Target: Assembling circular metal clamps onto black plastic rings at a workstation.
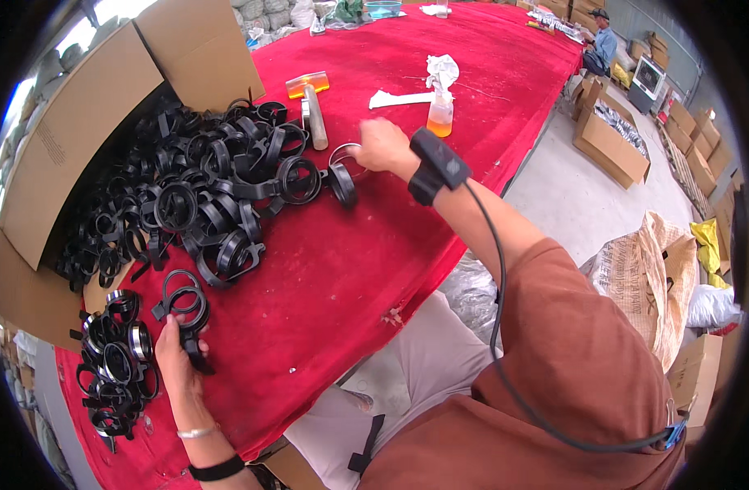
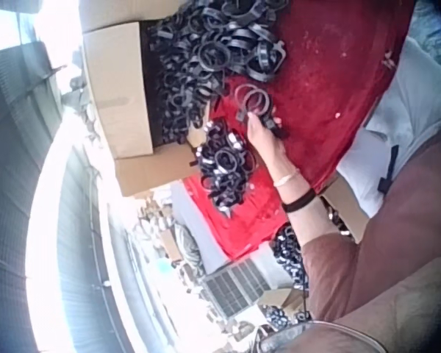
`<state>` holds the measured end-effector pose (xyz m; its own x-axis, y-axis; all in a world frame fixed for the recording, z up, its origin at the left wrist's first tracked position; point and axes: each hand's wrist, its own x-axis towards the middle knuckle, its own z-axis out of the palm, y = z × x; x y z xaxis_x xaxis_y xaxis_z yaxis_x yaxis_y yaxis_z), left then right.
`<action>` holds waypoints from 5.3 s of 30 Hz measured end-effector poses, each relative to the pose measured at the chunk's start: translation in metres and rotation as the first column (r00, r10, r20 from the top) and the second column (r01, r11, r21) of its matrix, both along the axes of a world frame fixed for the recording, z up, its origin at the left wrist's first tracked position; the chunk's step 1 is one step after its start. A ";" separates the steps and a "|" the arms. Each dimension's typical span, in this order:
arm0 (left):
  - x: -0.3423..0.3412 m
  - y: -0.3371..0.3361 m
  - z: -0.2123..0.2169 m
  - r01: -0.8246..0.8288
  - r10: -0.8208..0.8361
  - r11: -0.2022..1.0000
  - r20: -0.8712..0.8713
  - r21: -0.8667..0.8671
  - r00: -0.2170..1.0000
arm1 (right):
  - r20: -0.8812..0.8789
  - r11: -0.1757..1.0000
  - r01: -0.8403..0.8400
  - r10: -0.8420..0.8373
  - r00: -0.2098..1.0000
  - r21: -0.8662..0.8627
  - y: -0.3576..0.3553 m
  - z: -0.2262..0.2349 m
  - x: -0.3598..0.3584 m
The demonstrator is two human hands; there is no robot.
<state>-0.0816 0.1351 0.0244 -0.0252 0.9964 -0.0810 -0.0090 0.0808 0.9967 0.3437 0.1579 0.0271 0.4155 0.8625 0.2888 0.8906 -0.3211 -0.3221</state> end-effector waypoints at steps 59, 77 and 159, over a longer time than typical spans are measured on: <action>0.046 -0.093 0.022 0.331 -0.425 0.863 0.194 0.382 0.884 | 0.027 0.324 -0.718 0.902 0.430 0.616 -0.189 0.022 -0.211; 0.044 -0.090 0.009 0.283 -0.197 0.939 -0.371 0.194 0.908 | 0.171 0.351 -0.876 0.890 0.422 0.331 -0.149 -0.028 -0.187; -0.014 -0.118 -0.009 0.462 -0.373 0.886 0.515 -0.051 0.772 | 0.046 0.969 -0.039 0.029 0.999 0.243 -0.123 -0.015 -0.038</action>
